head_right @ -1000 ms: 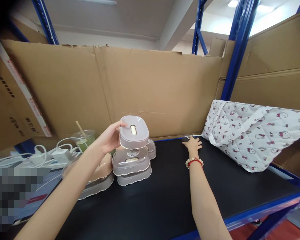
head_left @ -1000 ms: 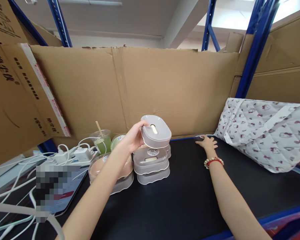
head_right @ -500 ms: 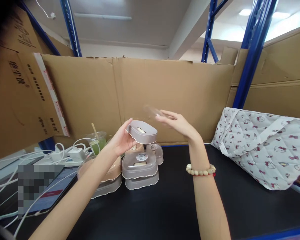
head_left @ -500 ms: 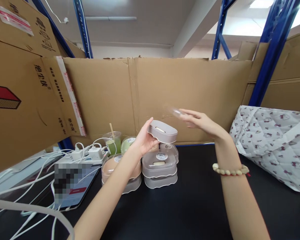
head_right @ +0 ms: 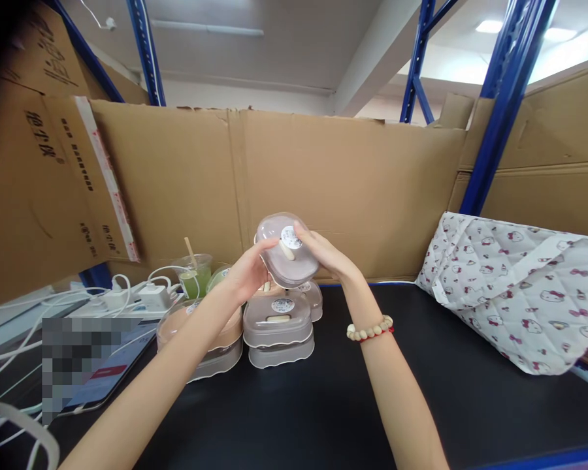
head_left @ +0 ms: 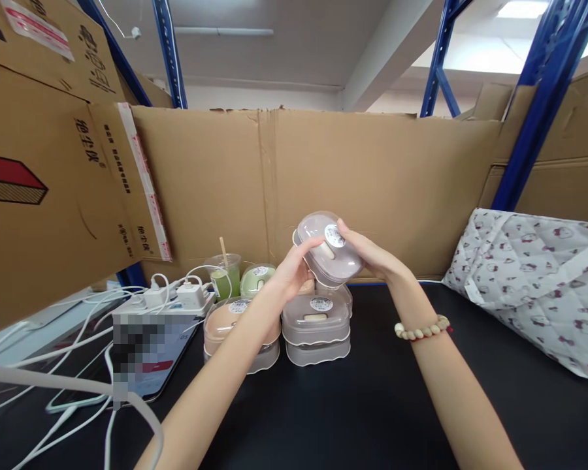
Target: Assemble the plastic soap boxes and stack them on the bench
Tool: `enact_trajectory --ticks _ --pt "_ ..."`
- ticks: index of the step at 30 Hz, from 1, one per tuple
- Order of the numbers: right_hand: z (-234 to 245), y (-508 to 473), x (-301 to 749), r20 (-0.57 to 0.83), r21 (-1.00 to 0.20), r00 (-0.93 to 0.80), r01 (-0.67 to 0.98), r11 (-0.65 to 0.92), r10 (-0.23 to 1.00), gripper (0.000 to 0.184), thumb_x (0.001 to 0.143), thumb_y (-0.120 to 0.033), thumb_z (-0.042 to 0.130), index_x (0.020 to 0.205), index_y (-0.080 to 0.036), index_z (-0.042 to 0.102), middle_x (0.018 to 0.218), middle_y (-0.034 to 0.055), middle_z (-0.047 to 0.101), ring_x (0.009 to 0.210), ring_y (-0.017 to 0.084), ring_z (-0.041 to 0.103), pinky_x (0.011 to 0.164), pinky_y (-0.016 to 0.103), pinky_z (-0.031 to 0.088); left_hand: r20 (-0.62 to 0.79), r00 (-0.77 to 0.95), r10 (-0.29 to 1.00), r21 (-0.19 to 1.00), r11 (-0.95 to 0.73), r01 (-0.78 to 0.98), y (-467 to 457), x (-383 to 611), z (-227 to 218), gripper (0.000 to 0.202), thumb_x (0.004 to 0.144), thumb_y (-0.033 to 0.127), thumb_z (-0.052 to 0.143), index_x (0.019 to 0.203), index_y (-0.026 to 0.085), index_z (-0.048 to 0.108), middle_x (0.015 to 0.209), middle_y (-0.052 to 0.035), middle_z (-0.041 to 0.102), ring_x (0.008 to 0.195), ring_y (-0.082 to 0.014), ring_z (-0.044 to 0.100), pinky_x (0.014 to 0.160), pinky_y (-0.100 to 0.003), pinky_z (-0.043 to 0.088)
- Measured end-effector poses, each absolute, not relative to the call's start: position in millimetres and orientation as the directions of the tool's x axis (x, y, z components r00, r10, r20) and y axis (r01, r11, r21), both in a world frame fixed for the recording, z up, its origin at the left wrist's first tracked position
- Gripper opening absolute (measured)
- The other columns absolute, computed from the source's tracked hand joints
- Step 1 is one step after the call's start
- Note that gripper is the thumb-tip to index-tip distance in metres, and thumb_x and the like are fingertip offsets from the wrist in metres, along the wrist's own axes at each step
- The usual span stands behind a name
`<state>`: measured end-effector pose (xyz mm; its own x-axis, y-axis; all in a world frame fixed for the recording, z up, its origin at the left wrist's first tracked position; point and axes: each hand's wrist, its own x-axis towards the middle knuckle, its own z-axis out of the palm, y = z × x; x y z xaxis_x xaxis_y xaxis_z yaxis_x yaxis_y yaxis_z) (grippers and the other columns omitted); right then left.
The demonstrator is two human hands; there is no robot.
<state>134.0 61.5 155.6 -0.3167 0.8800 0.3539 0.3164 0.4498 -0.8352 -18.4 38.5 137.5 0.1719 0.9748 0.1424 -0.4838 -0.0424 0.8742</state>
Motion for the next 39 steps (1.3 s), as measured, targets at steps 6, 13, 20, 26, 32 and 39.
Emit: enact_trajectory --ticks 6,13,20,26,32,39 --pt "157.1 54.1 118.5 0.369 -0.894 -0.186 0.196 0.402 0.911 0.052 0.058 -0.066 0.065 0.074 -0.017 0.061 0.085 0.0076 0.066 0.076 0.018 0.059 0.07 0.031 0.049 0.247 0.048 0.968 0.855 -0.194 -0.481 36.7 -19.0 139.2 0.046 0.06 0.044 0.074 0.094 0.017 0.061 0.091 -0.0076 0.065 0.078 -0.0177 0.06 0.062 -0.025 0.047" --pt "154.8 53.0 113.0 0.453 -0.868 -0.2 0.122 0.481 0.869 0.054 0.062 -0.063 0.064 0.092 -0.019 0.061 0.105 0.0104 0.065 0.097 0.024 0.06 0.083 0.038 0.05 0.379 0.011 0.925 0.882 -0.357 -0.308 41.3 -24.6 137.4 0.039 0.06 0.038 0.075 0.094 0.022 0.064 0.097 -0.0039 0.065 0.09 -0.0199 0.059 0.063 -0.023 0.046" --pt "151.8 56.1 111.8 0.671 -0.722 -0.179 0.062 0.689 0.719 0.065 0.053 -0.064 0.068 0.1 -0.022 0.055 0.111 0.0082 0.061 0.106 0.024 0.056 0.092 0.039 0.045 0.588 -0.162 0.793 0.754 -0.609 -0.246 29.2 -9.5 133.2 0.028 0.065 0.034 0.07 0.085 0.022 0.056 0.09 -0.0019 0.063 0.092 -0.0187 0.058 0.079 -0.026 0.044" --pt "148.2 51.3 104.9 0.784 -0.607 -0.177 -0.016 0.795 0.595 0.069 0.051 -0.076 0.06 0.095 -0.023 0.05 0.095 0.0049 0.062 0.087 0.021 0.059 0.078 0.037 0.048 0.71 -0.259 0.655 0.649 -0.751 -0.124 23.7 -5.5 127.7 0.028 0.064 0.036 0.071 0.081 0.025 0.052 0.082 0.0005 0.058 0.085 -0.0177 0.056 0.074 -0.025 0.044" --pt "150.5 43.1 96.1 0.827 -0.557 0.006 0.137 0.819 0.561 0.055 0.061 -0.073 0.054 0.082 -0.022 0.054 0.08 0.0033 0.062 0.08 0.02 0.059 0.077 0.037 0.048 0.696 -0.233 0.679 0.666 -0.732 -0.144 22.2 -9.5 128.0 0.042 0.061 0.032 0.074 0.097 0.027 0.052 0.102 -0.0016 0.06 0.102 -0.0213 0.054 0.085 -0.027 0.043" --pt "146.7 41.5 94.2 0.722 -0.627 0.007 0.429 0.651 0.692 0.069 0.064 -0.06 0.061 0.125 -0.029 0.048 0.117 0.0078 0.058 0.099 0.026 0.058 0.087 0.046 0.044 0.418 -0.468 0.779 0.766 -0.579 -0.279 33.7 -9.1 135.6 0.036 0.068 0.044 0.069 0.096 0.025 0.055 0.11 -0.0035 0.06 0.106 -0.0193 0.055 0.085 -0.026 0.043"
